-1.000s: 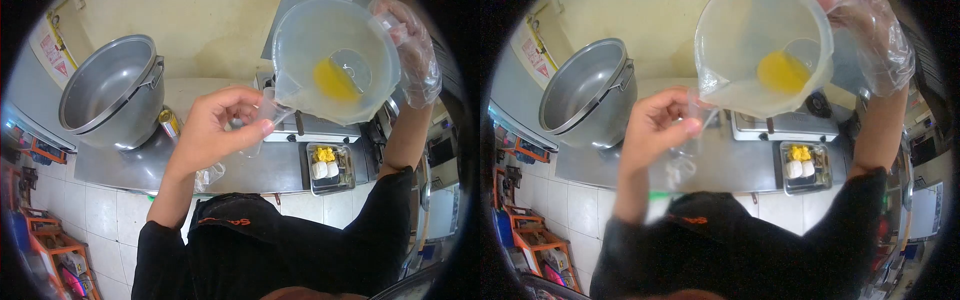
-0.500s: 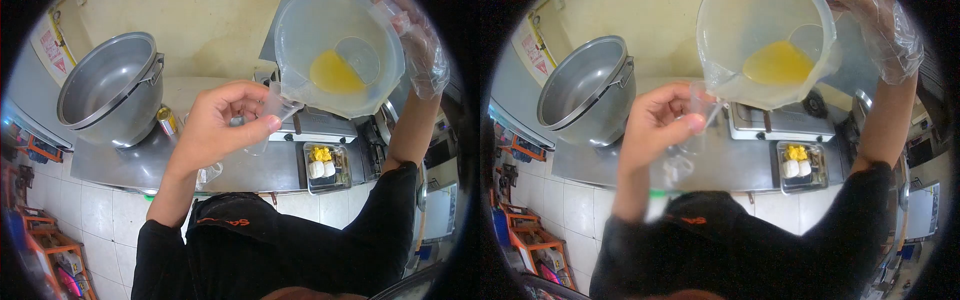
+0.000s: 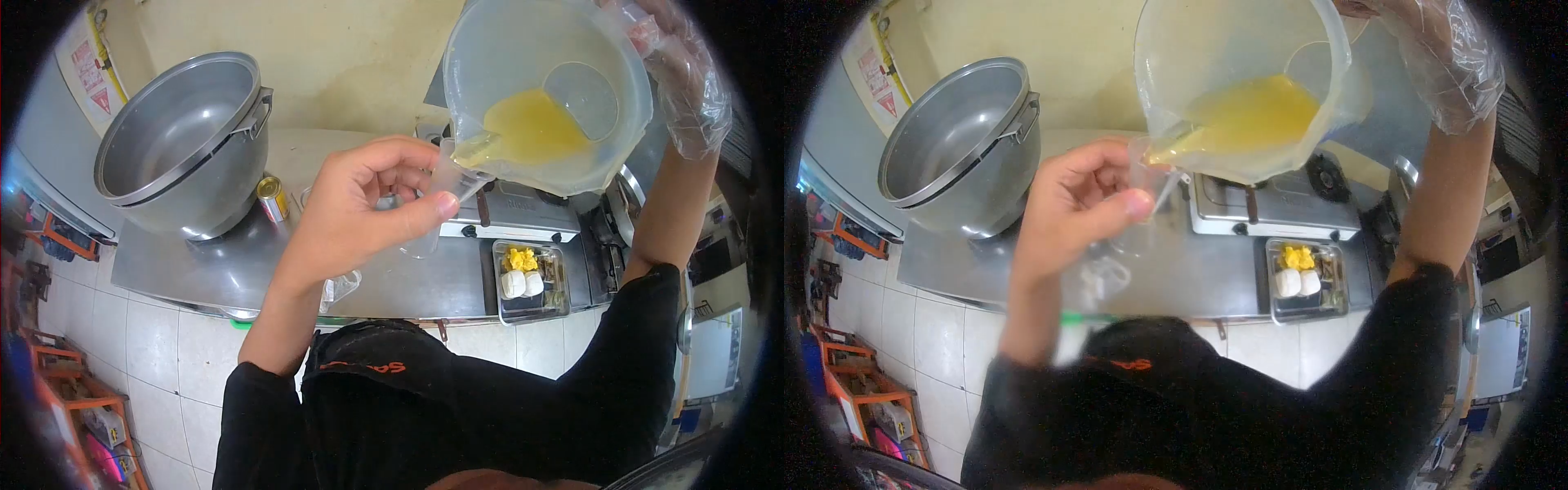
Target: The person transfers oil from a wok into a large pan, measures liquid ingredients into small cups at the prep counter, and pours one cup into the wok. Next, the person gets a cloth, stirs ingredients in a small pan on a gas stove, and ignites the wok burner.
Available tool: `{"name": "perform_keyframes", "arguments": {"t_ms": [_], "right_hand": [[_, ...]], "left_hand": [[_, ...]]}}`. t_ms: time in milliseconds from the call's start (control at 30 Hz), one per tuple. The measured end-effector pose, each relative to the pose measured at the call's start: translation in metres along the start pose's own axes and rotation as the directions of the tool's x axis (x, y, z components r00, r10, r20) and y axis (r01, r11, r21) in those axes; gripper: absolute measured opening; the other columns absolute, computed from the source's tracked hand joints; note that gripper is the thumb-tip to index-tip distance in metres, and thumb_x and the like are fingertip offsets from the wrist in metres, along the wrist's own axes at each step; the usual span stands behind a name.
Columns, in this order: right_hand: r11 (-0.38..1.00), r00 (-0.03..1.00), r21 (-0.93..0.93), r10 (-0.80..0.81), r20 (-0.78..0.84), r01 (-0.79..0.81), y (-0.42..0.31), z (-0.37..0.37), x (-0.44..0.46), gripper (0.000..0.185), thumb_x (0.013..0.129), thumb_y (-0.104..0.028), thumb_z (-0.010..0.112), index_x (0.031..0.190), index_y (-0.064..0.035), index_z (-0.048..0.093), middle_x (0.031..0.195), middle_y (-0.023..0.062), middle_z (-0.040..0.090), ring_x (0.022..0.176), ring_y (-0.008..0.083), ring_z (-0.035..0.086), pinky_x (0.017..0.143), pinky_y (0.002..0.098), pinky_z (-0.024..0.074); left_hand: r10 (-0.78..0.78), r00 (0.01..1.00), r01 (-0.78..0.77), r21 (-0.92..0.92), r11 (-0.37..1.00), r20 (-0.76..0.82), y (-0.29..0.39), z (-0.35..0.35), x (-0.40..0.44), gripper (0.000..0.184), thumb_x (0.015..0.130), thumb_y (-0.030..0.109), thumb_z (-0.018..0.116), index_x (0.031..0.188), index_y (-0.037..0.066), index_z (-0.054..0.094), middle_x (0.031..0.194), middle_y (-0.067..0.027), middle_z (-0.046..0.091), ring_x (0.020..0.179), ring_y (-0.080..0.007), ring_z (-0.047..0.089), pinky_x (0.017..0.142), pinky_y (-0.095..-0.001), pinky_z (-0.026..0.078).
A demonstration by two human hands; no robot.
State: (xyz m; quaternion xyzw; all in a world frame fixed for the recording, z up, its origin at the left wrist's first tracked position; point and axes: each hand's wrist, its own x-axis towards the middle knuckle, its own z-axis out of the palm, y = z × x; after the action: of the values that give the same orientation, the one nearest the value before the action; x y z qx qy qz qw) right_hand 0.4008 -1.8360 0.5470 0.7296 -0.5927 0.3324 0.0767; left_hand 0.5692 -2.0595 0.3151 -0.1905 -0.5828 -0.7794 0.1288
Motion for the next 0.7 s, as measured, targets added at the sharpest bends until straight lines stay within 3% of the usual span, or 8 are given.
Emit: {"name": "perform_keyframes", "arguments": {"t_ms": [133, 167, 233, 333, 433, 533, 633, 700], "right_hand": [[0.871, 0.944, -0.475, -0.254, -0.21, 0.128, -0.01, 0.03, -0.002, 0.04, 0.074, -0.015, 0.081, 0.106, 0.0008, 0.065, 0.103, 0.0093, 0.064, 0.089, 0.0154, 0.062, 0.079, 0.0273, 0.0518], [0.956, 0.962, -0.289, -0.126, -0.244, 0.052, -0.007, 0.022, -0.003, 0.042, 0.073, -0.016, 0.082, 0.106, 0.0008, 0.064, 0.102, 0.0091, 0.064, 0.089, 0.0162, 0.062, 0.08, 0.0276, 0.0516], [0.995, 0.967, -0.09, 0.008, -0.254, -0.032, -0.009, 0.017, -0.002, 0.043, 0.072, -0.017, 0.082, 0.106, 0.0007, 0.064, 0.102, 0.0089, 0.064, 0.089, 0.0169, 0.062, 0.08, 0.0279, 0.0515], [0.956, 0.987, -0.292, -0.065, -0.145, 0.02, -0.012, 0.022, 0.001, 0.047, 0.07, -0.019, 0.084, 0.107, 0.0005, 0.063, 0.1, 0.0083, 0.063, 0.089, 0.0173, 0.061, 0.08, 0.0274, 0.0509], [0.874, 0.92, -0.451, -0.313, -0.238, 0.181, -0.007, 0.033, 0.001, 0.048, 0.069, -0.018, 0.085, 0.107, 0.0002, 0.063, 0.099, 0.0076, 0.063, 0.088, 0.0173, 0.061, 0.079, 0.0273, 0.0503], [0.941, 0.95, -0.337, -0.073, -0.302, -0.035, -0.025, 0.036, 0.003, 0.048, 0.069, -0.016, 0.085, 0.108, 0.0007, 0.063, 0.099, 0.0077, 0.063, 0.089, 0.0169, 0.061, 0.078, 0.0275, 0.0501], [0.911, 0.973, -0.405, -0.159, -0.167, 0.079, -0.021, 0.036, 0.003, 0.048, 0.069, -0.016, 0.084, 0.108, 0.0011, 0.064, 0.101, 0.008, 0.063, 0.09, 0.017, 0.061, 0.079, 0.028, 0.0497], [0.763, 0.947, -0.645, -0.242, -0.212, 0.051, -0.018, 0.04, 0.003, 0.047, 0.069, -0.016, 0.084, 0.108, 0.0011, 0.064, 0.101, 0.0079, 0.063, 0.091, 0.0169, 0.06, 0.08, 0.0286, 0.0497]], "left_hand": [[0.014, 1.0, -0.014, -0.005, 1.0, -0.024, -0.002, 0.0, -0.001, 0.029, 0.08, 0.005, 0.076, 0.105, -0.005, 0.064, 0.095, -0.0052, 0.068, 0.081, -0.0087, 0.06, 0.071, -0.0226, 0.048], [0.017, 0.999, -0.017, -0.004, 1.0, -0.032, -0.002, 0.0, -0.001, 0.029, 0.08, 0.005, 0.076, 0.105, -0.005, 0.064, 0.095, -0.0052, 0.067, 0.081, -0.0087, 0.06, 0.071, -0.0226, 0.048], [0.006, 1.0, -0.007, -0.01, 1.0, -0.025, 0.002, 0.0, -0.001, 0.029, 0.08, 0.005, 0.076, 0.105, -0.005, 0.064, 0.095, -0.0053, 0.067, 0.082, -0.0087, 0.06, 0.071, -0.0227, 0.049], [0.008, 1.0, -0.008, -0.011, 1.0, -0.014, 0.0, -0.002, 0.0, 0.031, 0.08, 0.005, 0.076, 0.106, -0.005, 0.063, 0.095, -0.0057, 0.067, 0.082, -0.0087, 0.06, 0.071, -0.0228, 0.05], [0.008, 1.0, -0.008, -0.002, 1.0, -0.006, 0.002, -0.003, -0.001, 0.032, 0.08, 0.005, 0.076, 0.108, -0.006, 0.063, 0.095, -0.0059, 0.068, 0.082, -0.0087, 0.06, 0.071, -0.0229, 0.05], [0.003, 1.0, -0.003, -0.009, 1.0, -0.004, 0.003, -0.003, -0.001, 0.033, 0.08, 0.005, 0.076, 0.108, -0.006, 0.062, 0.095, -0.006, 0.068, 0.082, -0.0087, 0.06, 0.071, -0.0228, 0.05], [0.017, 1.0, -0.017, -0.019, 1.0, -0.011, 0.001, -0.004, -0.001, 0.033, 0.08, 0.004, 0.076, 0.109, -0.006, 0.062, 0.095, -0.0061, 0.068, 0.083, -0.0088, 0.06, 0.071, -0.0228, 0.05], [0.026, 0.999, -0.027, -0.018, 0.999, -0.018, -0.001, -0.004, -0.001, 0.033, 0.08, 0.004, 0.076, 0.109, -0.006, 0.062, 0.095, -0.0062, 0.068, 0.083, -0.0089, 0.061, 0.071, -0.0229, 0.05]]}}
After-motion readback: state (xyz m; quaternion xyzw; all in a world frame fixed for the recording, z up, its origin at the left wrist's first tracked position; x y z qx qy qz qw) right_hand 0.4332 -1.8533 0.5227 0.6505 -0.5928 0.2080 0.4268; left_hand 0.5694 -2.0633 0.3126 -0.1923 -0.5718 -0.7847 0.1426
